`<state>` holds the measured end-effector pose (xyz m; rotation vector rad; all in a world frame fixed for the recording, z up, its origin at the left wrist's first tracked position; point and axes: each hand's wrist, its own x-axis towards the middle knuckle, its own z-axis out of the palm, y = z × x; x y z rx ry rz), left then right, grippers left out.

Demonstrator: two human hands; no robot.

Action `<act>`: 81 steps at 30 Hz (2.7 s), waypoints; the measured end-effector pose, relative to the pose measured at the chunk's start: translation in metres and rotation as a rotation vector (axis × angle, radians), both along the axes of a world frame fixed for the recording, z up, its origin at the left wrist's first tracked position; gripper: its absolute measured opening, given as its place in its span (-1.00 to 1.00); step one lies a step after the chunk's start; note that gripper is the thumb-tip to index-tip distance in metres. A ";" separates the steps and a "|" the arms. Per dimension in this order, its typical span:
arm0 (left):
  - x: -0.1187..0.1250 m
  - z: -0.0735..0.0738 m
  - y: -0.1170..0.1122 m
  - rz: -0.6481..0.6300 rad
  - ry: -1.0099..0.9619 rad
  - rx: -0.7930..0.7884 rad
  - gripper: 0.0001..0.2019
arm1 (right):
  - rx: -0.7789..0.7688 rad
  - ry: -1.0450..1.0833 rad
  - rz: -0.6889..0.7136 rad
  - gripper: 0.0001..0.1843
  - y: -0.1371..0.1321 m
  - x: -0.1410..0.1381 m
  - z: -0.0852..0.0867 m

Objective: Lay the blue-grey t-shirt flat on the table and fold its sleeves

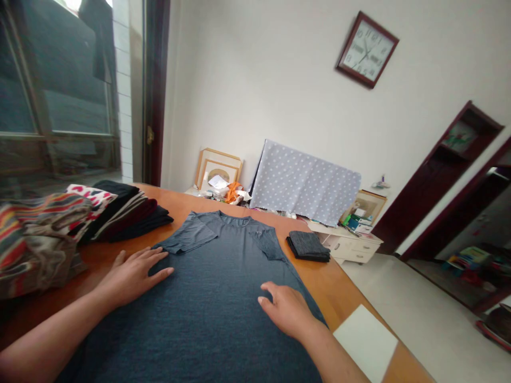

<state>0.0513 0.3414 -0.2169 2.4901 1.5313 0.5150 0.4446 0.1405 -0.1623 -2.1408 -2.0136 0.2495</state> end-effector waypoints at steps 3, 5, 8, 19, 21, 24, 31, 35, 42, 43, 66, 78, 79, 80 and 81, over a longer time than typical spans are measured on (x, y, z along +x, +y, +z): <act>0.001 0.001 0.000 0.003 -0.015 0.018 -0.23 | 0.005 -0.030 -0.039 -0.54 -0.043 -0.022 -0.004; 0.002 0.002 -0.001 0.007 -0.016 0.045 -0.24 | 0.022 -0.032 -0.070 -0.54 -0.064 -0.031 -0.013; 0.003 0.004 -0.004 0.002 0.013 0.097 -0.27 | 0.094 -0.028 -0.093 -0.54 -0.083 -0.037 -0.029; -0.001 0.018 -0.021 -0.115 0.137 0.097 -0.36 | 0.244 -0.072 -0.092 -0.55 -0.090 -0.038 -0.046; -0.007 0.021 -0.027 -0.085 0.145 0.077 -0.36 | 0.246 -0.069 -0.076 -0.54 -0.091 -0.036 -0.047; -0.021 0.031 -0.044 -0.050 0.086 0.062 -0.38 | 0.237 -0.068 -0.056 -0.52 -0.093 -0.033 -0.049; -0.071 0.057 -0.110 0.184 -0.156 0.068 -0.57 | 0.244 -0.080 -0.032 -0.51 -0.095 -0.023 -0.057; -0.087 0.055 -0.162 0.262 -0.139 0.065 -0.58 | 0.231 -0.057 -0.022 -0.49 -0.097 -0.018 -0.059; -0.087 0.035 -0.231 0.303 -0.027 0.035 -0.57 | 0.190 -0.038 -0.027 -0.45 -0.098 -0.015 -0.057; -0.087 0.033 -0.236 0.282 -0.027 0.043 -0.59 | 0.194 -0.025 -0.014 -0.46 -0.099 -0.014 -0.057; 0.035 0.042 -0.314 -0.276 -0.110 0.038 -0.75 | 0.278 0.131 0.000 -0.68 -0.226 0.032 -0.036; 0.036 0.039 -0.313 -0.205 -0.158 -0.004 -0.72 | 0.236 0.181 0.029 -0.65 -0.229 0.035 -0.038; 0.036 0.038 -0.312 -0.206 -0.160 -0.002 -0.72 | 0.245 0.194 0.026 -0.64 -0.229 0.036 -0.038; 0.035 0.037 -0.311 -0.207 -0.163 0.001 -0.72 | 0.263 0.206 0.017 -0.63 -0.229 0.038 -0.037; 0.035 0.036 -0.310 -0.208 -0.168 0.004 -0.72 | 0.289 0.214 0.001 -0.62 -0.230 0.040 -0.037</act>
